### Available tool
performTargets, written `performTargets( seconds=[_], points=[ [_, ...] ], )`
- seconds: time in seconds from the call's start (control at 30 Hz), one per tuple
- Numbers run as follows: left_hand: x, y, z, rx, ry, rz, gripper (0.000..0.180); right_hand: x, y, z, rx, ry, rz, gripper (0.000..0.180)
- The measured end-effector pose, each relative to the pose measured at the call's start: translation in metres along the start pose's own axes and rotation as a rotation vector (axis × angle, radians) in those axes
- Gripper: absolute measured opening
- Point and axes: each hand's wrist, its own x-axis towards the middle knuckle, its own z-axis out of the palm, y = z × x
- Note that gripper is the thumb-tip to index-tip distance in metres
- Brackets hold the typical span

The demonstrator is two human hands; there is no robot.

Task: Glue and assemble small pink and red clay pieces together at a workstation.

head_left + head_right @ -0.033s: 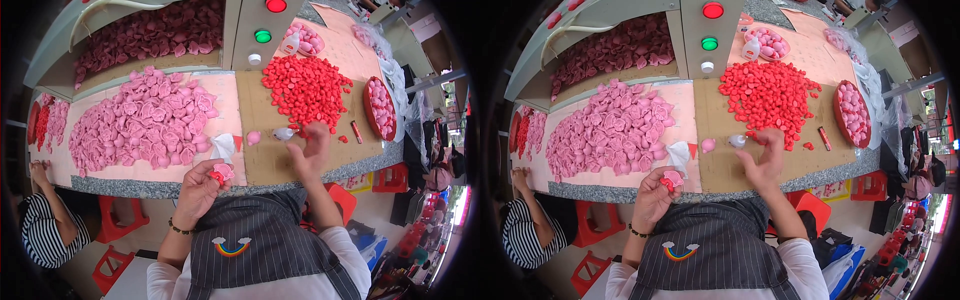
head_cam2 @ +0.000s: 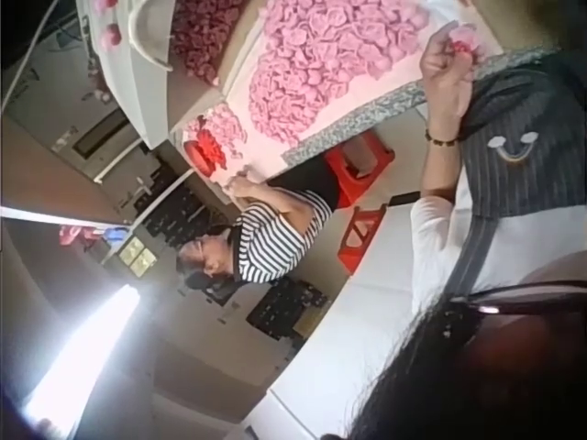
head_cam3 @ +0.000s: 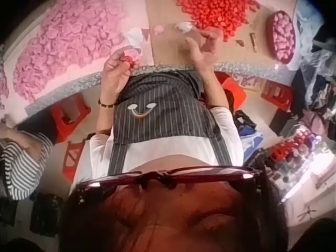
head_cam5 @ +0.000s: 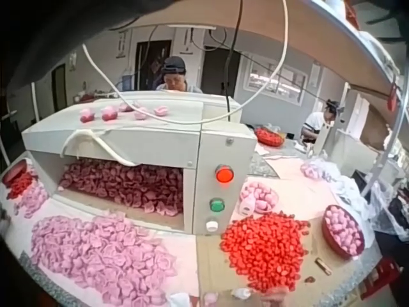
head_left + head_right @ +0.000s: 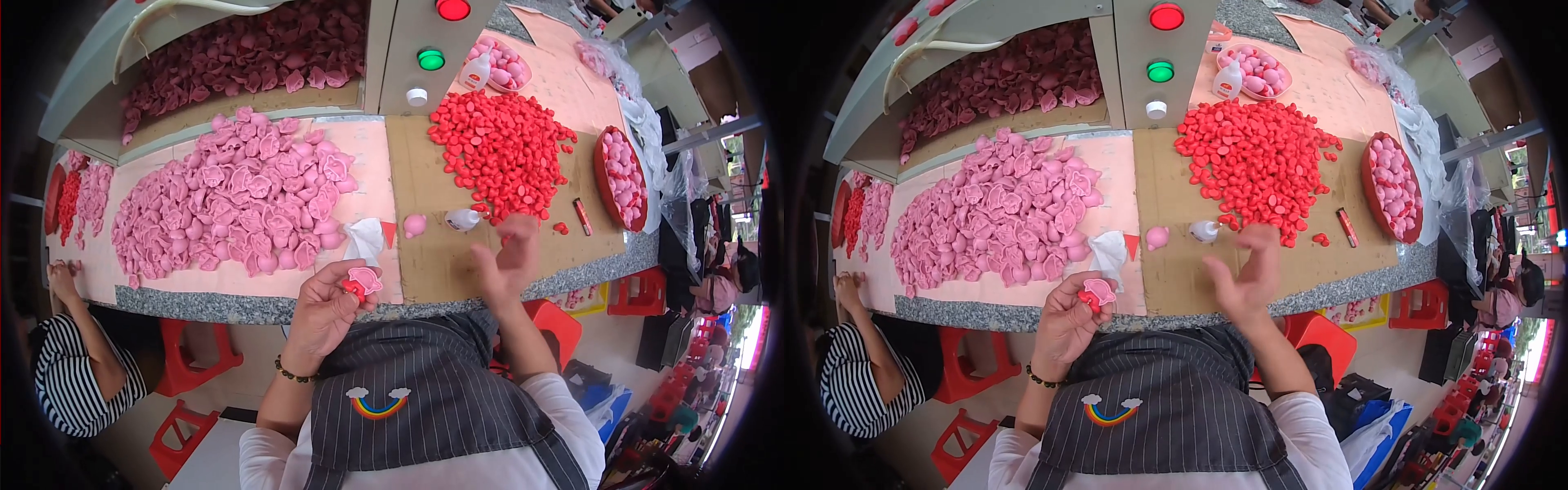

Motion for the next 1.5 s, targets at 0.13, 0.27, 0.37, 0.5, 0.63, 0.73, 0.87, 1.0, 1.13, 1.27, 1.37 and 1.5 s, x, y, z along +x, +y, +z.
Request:
performTargets(
  seconds=[0.13,0.27,0.37,0.5,0.63,0.73,0.87,1.0,1.13,1.27,1.37,1.5],
  points=[
    [0.005,0.0,0.0,0.02,-0.003,0.005,0.044,-0.004,-0.038,0.023,-0.211,-0.374,-0.062,0.044],
    [0.003,0.004,0.002,0.074,-0.015,0.04,0.044,0.007,-0.037,0.062,-0.452,-0.442,-0.029,0.033],
    [-0.001,0.005,-0.001,0.117,0.013,0.065,0.045,0.006,-0.037,0.063,-0.546,-0.576,-0.057,0.03],
    [-0.007,0.005,-0.005,0.144,0.017,0.091,0.047,0.007,-0.04,0.051,-0.204,-0.579,0.033,0.024],
    [-0.006,0.008,0.005,0.143,0.01,0.016,0.047,0.003,-0.034,0.032,1.065,-0.353,0.811,0.022],
    [-0.003,0.004,0.006,0.118,-0.023,-0.037,0.045,0.0,-0.024,0.029,1.339,-0.342,0.898,0.026],
    [0.001,-0.003,0.007,0.076,-0.056,-0.07,0.043,-0.006,-0.02,0.026,1.485,-0.313,0.953,0.025],
    [0.001,-0.006,0.008,0.095,-0.038,-0.088,0.045,-0.01,-0.016,0.025,1.412,-0.339,0.867,0.024],
    [0.001,-0.007,0.011,0.096,-0.018,-0.092,0.045,-0.011,-0.016,0.023,1.462,-0.359,0.894,0.024],
    [0.002,-0.008,0.01,0.067,-0.047,-0.095,0.041,-0.012,-0.019,0.022,1.486,-0.345,0.962,0.027],
    [0.004,-0.008,0.012,0.05,-0.067,-0.109,0.041,-0.012,-0.023,0.02,1.22,-0.357,0.864,0.032],
    [0.009,-0.012,0.01,0.062,-0.074,-0.114,0.039,-0.005,-0.048,0.02,0.782,-0.388,0.592,0.033]
  ],
)
